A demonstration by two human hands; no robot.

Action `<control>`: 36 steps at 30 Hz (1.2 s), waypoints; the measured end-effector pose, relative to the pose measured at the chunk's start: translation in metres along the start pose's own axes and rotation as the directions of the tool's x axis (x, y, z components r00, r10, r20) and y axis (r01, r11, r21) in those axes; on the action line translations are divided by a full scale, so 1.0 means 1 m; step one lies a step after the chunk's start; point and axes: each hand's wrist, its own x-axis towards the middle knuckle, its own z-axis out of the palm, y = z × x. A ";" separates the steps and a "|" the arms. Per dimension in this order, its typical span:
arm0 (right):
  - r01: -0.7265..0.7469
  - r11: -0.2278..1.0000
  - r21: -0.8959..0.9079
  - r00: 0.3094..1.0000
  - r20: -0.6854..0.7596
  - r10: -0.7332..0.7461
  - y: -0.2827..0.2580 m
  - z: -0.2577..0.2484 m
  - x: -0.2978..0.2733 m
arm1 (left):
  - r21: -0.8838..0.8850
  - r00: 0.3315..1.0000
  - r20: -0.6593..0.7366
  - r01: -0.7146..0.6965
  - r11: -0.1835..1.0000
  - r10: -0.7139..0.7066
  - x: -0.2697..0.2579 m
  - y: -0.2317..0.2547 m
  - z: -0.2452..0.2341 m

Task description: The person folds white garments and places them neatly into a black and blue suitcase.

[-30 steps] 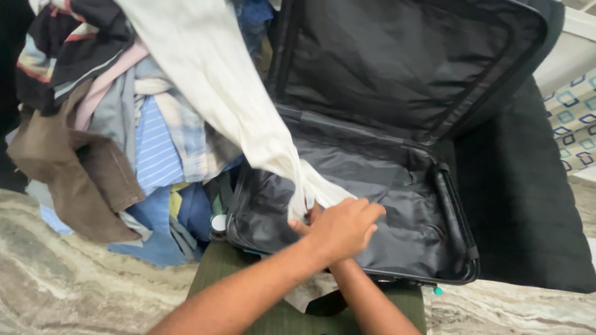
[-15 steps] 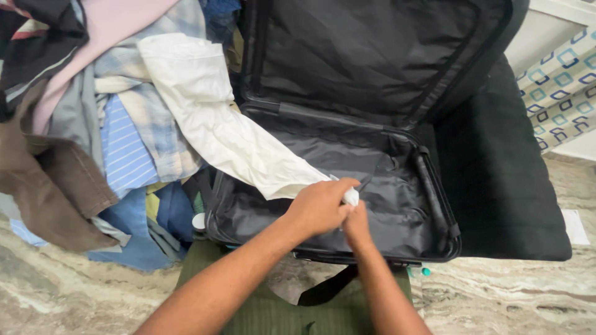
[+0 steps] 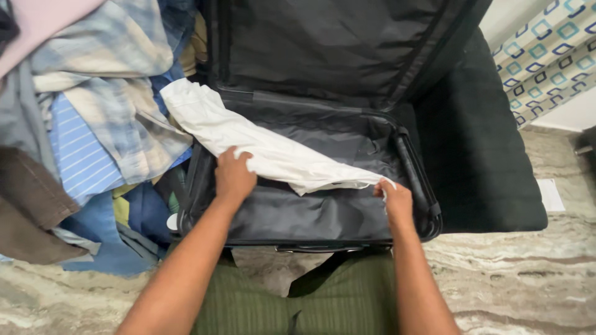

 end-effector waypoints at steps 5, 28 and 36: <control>0.011 0.998 0.069 0.992 -0.128 -0.003 0.002 -0.036 0.022 | -0.057 0.991 -0.054 0.116 0.992 -0.119 0.007 -0.014 0.000; 0.537 0.559 -0.632 0.825 0.533 -0.189 0.055 -0.024 0.028 | -0.063 0.985 0.161 0.070 0.996 -0.059 0.046 -0.078 0.075; 0.465 0.429 -0.774 0.864 0.503 -0.028 0.052 -0.019 0.024 | -0.557 0.948 -0.319 -0.188 0.809 0.001 0.033 -0.031 0.005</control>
